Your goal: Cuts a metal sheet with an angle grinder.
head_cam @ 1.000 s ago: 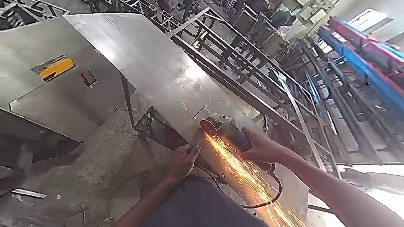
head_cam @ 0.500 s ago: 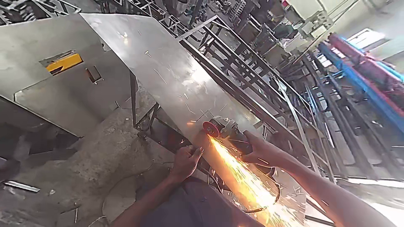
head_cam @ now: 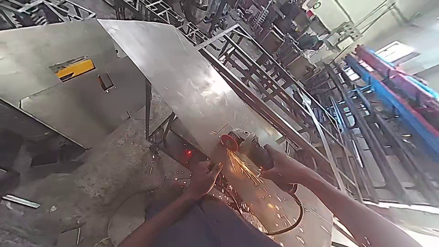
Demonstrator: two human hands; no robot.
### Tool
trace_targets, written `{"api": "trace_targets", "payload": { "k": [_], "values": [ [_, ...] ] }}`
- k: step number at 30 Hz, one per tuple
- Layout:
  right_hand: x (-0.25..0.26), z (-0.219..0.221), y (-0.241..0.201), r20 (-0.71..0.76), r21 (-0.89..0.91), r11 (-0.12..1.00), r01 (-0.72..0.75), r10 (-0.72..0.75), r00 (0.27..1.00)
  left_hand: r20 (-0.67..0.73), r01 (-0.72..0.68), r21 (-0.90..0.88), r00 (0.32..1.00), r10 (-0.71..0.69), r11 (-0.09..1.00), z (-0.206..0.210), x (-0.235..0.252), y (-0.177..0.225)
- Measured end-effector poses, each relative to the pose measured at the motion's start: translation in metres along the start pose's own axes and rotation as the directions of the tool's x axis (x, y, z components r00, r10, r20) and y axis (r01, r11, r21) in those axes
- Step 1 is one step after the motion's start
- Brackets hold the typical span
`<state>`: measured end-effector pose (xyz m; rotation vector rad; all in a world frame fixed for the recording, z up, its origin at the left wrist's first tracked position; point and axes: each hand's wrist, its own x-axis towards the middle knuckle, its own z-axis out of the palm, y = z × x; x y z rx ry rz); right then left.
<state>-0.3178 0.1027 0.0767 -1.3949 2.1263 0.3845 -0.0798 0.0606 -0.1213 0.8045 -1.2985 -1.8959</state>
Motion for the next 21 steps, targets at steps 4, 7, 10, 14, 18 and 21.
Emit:
{"api": "trace_targets", "payload": {
  "k": [4, 7, 10, 14, 18, 21],
  "values": [
    [0.0, -0.001, -0.001, -0.001, -0.001, 1.0, -0.001, 0.001, 1.0, 0.009, -0.003, 0.018, 1.0, 0.003, 1.0, 0.0, 0.0, 0.0],
    [0.001, -0.001, -0.002, -0.003, -0.001, 1.0, -0.005, 0.005, 1.0, -0.004, -0.017, 0.034, 1.0, 0.017, 0.999, 0.002, 0.0, -0.001],
    [0.001, -0.001, -0.003, -0.003, -0.015, 1.0, -0.009, 0.009, 1.0, -0.002, -0.027, 0.049, 1.0, 0.027, 0.998, 0.001, 0.0, -0.002],
    [0.003, -0.001, -0.004, -0.019, -0.047, 0.999, -0.016, 0.015, 1.0, -0.014, -0.024, 0.061, 1.0, 0.025, 0.998, 0.002, 0.0, -0.001],
    [0.005, -0.004, -0.011, -0.015, -0.036, 0.999, -0.016, 0.015, 1.0, -0.009, -0.027, 0.033, 1.0, 0.028, 0.999, 0.002, -0.001, 0.0],
    [0.007, -0.005, -0.012, -0.021, -0.05, 0.999, -0.004, 0.003, 1.0, -0.007, -0.026, 0.039, 1.0, 0.027, 0.999, 0.002, -0.001, 0.001]
  ]
}}
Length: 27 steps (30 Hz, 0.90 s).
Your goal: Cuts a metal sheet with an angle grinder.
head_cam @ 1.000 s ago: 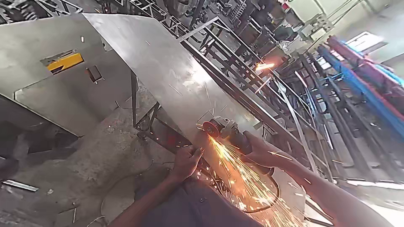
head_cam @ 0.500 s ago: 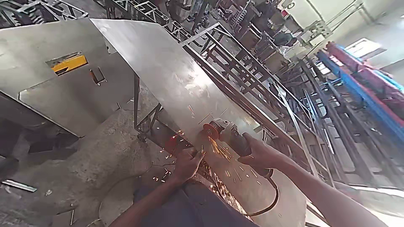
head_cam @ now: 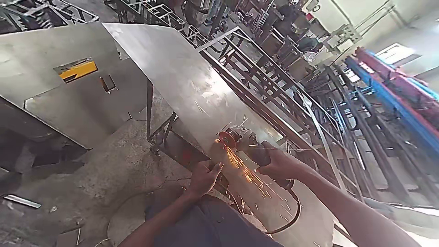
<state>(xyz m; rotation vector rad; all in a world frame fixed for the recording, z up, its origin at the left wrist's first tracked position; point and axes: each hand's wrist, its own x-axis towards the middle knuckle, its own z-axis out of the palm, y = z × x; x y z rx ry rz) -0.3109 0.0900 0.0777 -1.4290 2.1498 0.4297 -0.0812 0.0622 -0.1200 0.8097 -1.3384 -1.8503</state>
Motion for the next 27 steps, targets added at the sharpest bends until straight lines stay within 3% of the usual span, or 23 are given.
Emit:
{"api": "trace_targets", "payload": {
  "k": [27],
  "values": [
    [0.0079, 0.0002, -0.0035, 0.0, 0.007, 1.0, 0.005, -0.005, 1.0, 0.012, 0.023, 0.029, 1.0, -0.023, 0.999, -0.0006, 0.0005, 0.0018]
  ]
}}
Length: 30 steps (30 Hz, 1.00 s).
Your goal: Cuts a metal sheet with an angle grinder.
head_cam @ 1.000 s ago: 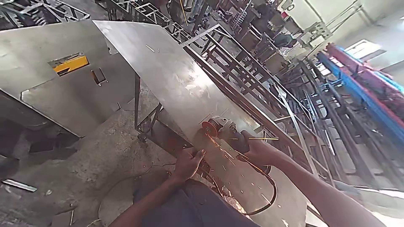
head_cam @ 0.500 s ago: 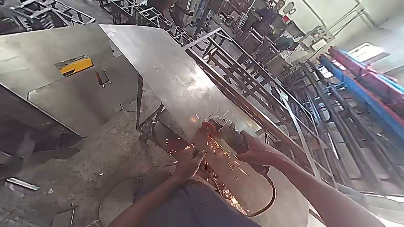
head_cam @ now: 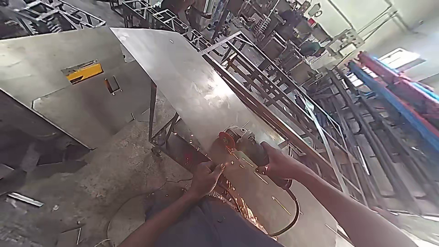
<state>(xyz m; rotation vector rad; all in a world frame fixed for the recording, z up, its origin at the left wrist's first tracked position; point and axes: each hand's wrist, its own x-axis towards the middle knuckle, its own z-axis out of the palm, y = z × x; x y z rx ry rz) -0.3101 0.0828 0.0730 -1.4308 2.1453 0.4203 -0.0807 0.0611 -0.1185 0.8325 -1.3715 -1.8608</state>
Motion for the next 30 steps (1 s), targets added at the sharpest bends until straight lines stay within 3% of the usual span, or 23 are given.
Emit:
{"api": "trace_targets", "payload": {
  "k": [18, 25, 30],
  "values": [
    [0.005, -0.006, -0.001, -0.013, 0.004, 0.998, 0.058, -0.058, 0.998, 0.013, 0.032, -0.002, 0.999, -0.032, 0.999, -0.001, 0.0, -0.001],
    [-0.012, -0.016, -0.005, -0.041, 0.054, 0.999, -0.004, 0.006, 0.999, 0.025, 0.013, 0.056, 1.0, -0.014, 0.998, -0.002, 0.001, -0.002],
    [-0.026, -0.017, 0.002, 0.019, 0.065, 0.997, -0.045, 0.044, 0.999, 0.013, -0.009, 0.095, 1.0, 0.007, 0.995, -0.002, 0.001, -0.002]
  ]
}}
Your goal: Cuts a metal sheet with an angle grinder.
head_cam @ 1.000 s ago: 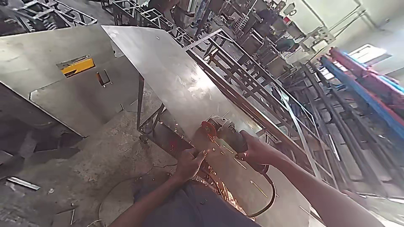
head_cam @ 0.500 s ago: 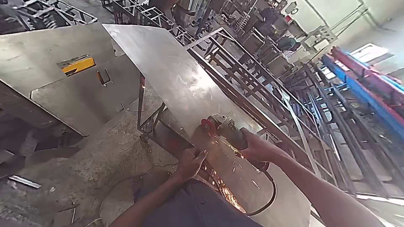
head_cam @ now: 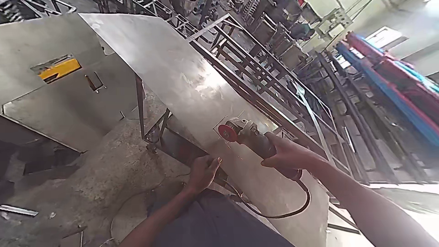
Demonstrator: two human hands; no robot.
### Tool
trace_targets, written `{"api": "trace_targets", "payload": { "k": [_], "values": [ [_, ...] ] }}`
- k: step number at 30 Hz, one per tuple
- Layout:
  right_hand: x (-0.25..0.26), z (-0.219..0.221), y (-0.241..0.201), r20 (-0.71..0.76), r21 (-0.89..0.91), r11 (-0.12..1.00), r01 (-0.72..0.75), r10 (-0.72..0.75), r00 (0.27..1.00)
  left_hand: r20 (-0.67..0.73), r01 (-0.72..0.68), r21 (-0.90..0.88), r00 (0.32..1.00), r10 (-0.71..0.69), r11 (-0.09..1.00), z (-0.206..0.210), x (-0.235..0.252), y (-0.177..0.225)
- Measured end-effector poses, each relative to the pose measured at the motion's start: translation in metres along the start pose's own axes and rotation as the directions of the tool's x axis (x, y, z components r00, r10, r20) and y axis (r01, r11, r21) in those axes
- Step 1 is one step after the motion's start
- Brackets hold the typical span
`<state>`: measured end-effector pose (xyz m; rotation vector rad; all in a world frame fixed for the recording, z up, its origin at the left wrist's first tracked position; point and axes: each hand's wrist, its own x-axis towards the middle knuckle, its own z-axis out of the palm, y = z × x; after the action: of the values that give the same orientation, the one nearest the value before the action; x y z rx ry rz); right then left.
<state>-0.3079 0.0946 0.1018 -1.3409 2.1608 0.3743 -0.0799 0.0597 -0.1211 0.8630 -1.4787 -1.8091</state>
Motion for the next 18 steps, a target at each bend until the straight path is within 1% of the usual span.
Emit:
{"api": "trace_targets", "payload": {
  "k": [4, 8, 18],
  "values": [
    [-0.002, 0.005, 0.009, 0.022, -0.032, 0.999, -0.014, 0.015, 1.0, -0.003, -0.012, -0.024, 1.0, 0.012, 1.0, 0.001, 0.001, -0.003],
    [-0.001, 0.008, 0.015, 0.017, 0.002, 1.0, -0.004, 0.004, 1.0, -0.008, -0.003, -0.023, 1.0, 0.002, 1.0, 0.001, 0.001, -0.004],
    [-0.001, 0.008, 0.01, 0.03, -0.015, 1.0, -0.018, 0.018, 0.999, -0.008, 0.006, -0.014, 1.0, -0.006, 1.0, 0.001, 0.002, -0.003]
  ]
}}
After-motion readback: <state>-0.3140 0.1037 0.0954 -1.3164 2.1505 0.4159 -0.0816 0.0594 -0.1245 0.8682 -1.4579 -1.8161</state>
